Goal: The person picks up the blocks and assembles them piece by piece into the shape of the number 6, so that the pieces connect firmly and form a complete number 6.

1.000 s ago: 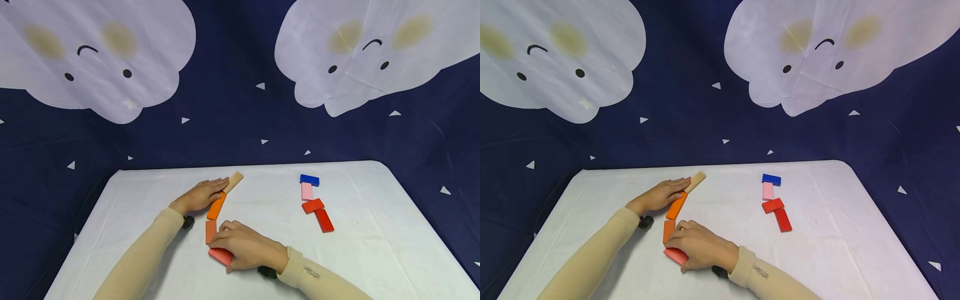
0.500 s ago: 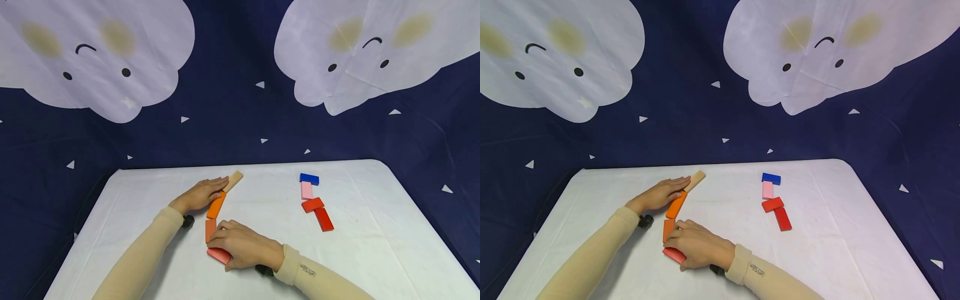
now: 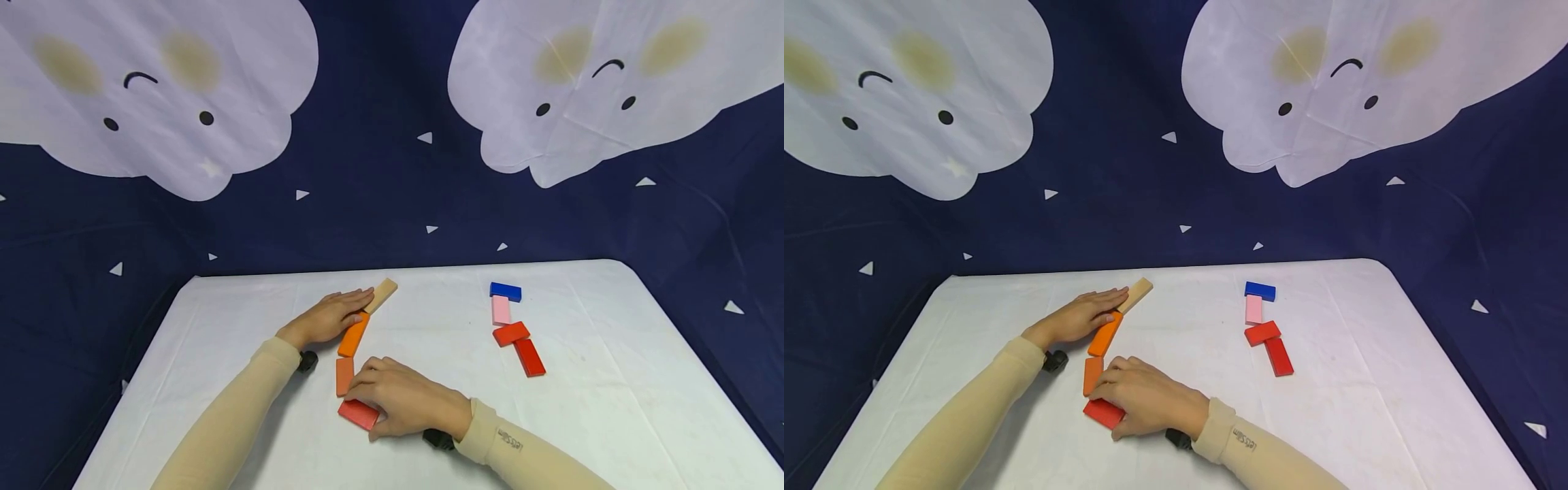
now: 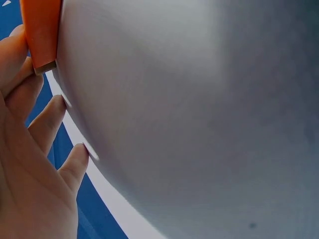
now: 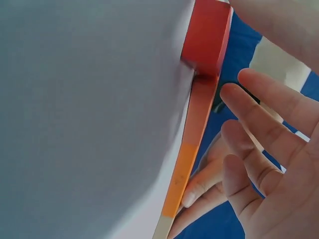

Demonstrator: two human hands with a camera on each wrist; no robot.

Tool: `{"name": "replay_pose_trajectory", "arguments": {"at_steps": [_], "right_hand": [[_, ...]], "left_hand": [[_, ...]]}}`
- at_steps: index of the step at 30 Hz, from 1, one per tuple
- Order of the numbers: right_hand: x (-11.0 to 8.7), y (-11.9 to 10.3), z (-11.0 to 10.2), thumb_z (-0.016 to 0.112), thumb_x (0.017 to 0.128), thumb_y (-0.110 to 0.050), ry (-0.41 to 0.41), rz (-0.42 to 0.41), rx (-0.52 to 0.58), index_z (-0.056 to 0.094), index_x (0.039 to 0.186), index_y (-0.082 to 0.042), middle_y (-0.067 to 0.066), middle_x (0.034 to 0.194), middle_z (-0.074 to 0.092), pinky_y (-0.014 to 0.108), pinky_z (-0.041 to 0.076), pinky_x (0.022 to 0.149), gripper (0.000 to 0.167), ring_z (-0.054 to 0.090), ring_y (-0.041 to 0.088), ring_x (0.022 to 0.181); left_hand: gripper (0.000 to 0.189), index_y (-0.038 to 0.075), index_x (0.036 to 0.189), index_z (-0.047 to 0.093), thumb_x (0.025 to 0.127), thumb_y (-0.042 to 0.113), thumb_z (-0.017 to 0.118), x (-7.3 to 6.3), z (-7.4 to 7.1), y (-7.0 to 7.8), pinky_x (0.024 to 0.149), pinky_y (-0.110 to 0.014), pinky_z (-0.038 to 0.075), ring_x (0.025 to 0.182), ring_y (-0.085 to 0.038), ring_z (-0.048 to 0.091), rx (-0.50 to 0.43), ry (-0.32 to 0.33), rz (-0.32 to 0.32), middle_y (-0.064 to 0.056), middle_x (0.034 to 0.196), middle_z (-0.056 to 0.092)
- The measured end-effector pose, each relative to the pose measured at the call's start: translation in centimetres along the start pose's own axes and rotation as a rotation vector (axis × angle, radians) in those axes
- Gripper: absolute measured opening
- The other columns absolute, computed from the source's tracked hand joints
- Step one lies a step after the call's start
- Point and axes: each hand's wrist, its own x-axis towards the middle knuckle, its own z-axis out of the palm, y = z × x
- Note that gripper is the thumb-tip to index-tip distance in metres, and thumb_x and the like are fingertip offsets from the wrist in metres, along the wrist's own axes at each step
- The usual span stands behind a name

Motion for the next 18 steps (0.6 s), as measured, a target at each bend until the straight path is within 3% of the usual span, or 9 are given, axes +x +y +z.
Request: {"name": "replay_pose_trajectory", "arguments": {"at_steps": [6, 18], "right_hand": [[-0.93, 0.38, -0.09, 0.085, 0.08, -0.042, 0.014, 0.018, 0.035, 0.07, 0.125, -0.021, -0.016, 0.117, 0.068, 0.022, 0.043, 0.097, 0.052, 0.053, 0.006, 0.111], [-0.99, 0.06, 0.32, 0.078, 0.088, -0.042, 0.002, 0.018, -0.025, 0.072, 0.119, -0.021, -0.014, 0.111, 0.068, 0.022, 0.045, 0.093, 0.038, 0.055, 0.006, 0.107]], "left_hand": [[0.054, 0.009, 0.158, 0.032, 0.108, 0.024, 0.048, 0.1, 0.04, -0.22, 0.12, -0.058, 0.017, 0.15, -0.028, 0.027, 0.0, -0.005, -0.007, -0.005, 0.164, 0.028], [0.054, 0.007, 0.157, 0.033, 0.107, 0.022, 0.049, 0.11, 0.17, -0.25, 0.118, -0.061, 0.018, 0.149, -0.03, 0.029, 0.0, 0.01, 0.012, -0.007, 0.163, 0.03]]}}
